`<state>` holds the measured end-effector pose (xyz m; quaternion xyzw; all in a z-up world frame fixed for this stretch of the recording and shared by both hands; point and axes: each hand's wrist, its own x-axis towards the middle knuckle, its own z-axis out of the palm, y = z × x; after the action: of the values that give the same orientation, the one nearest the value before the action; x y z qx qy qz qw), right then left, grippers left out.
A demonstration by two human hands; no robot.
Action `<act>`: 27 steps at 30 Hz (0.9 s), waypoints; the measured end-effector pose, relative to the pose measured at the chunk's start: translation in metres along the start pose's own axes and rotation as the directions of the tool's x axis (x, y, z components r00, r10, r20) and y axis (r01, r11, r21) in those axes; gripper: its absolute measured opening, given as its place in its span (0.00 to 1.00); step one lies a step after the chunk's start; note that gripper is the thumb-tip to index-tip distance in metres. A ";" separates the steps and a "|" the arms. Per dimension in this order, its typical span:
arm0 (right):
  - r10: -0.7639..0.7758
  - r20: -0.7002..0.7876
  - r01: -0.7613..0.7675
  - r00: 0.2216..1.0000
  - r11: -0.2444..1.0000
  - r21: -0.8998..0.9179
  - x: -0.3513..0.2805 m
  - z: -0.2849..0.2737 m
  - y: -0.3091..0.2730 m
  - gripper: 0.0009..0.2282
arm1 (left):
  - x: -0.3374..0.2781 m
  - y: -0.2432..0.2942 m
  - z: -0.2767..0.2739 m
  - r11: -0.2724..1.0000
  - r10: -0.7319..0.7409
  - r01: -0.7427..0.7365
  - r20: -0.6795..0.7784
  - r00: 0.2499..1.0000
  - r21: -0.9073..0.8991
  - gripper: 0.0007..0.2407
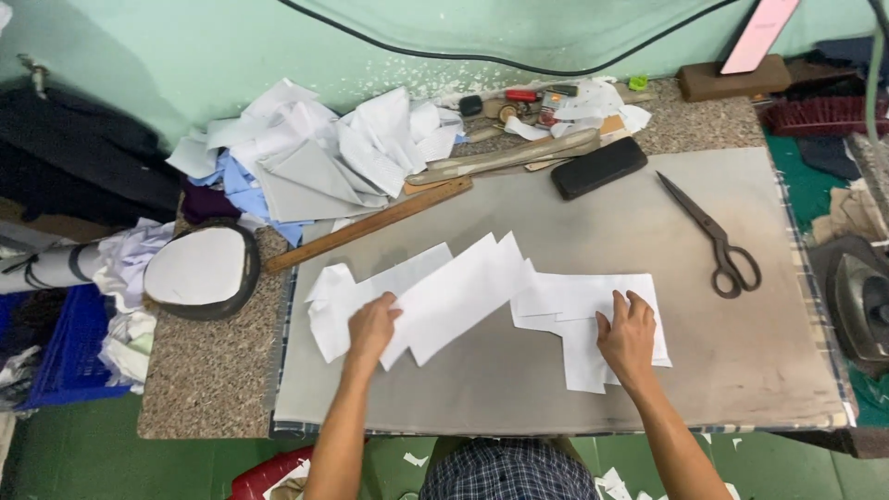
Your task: A person prepares fabric by cutting a template, arranging pieces on a table, ironing them, and marking them with a ruler.
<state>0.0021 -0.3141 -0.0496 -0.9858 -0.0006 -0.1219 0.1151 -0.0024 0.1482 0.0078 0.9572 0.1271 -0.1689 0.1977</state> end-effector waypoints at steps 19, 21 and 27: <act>-0.198 0.025 0.197 0.980 0.980 0.028 0.010 0.058 -0.118 0.29 | 0.110 -0.063 -0.035 0.909 0.186 -0.266 0.259 0.948 0.321 0.26; -0.208 0.003 0.207 0.978 0.977 0.041 0.009 0.063 -0.116 0.29 | 0.093 -0.048 -0.083 0.948 0.204 -0.269 0.318 0.926 0.173 0.18; -0.150 -0.077 0.151 0.986 0.989 0.007 0.011 0.073 -0.118 0.26 | 0.109 -0.076 -0.211 0.200 -0.381 -0.261 -0.321 0.867 -0.944 0.11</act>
<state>0.0266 -0.1834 -0.0892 -0.9769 -0.0713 -0.1679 0.1116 0.1311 0.3237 0.1242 0.6132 0.2890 0.1921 0.7096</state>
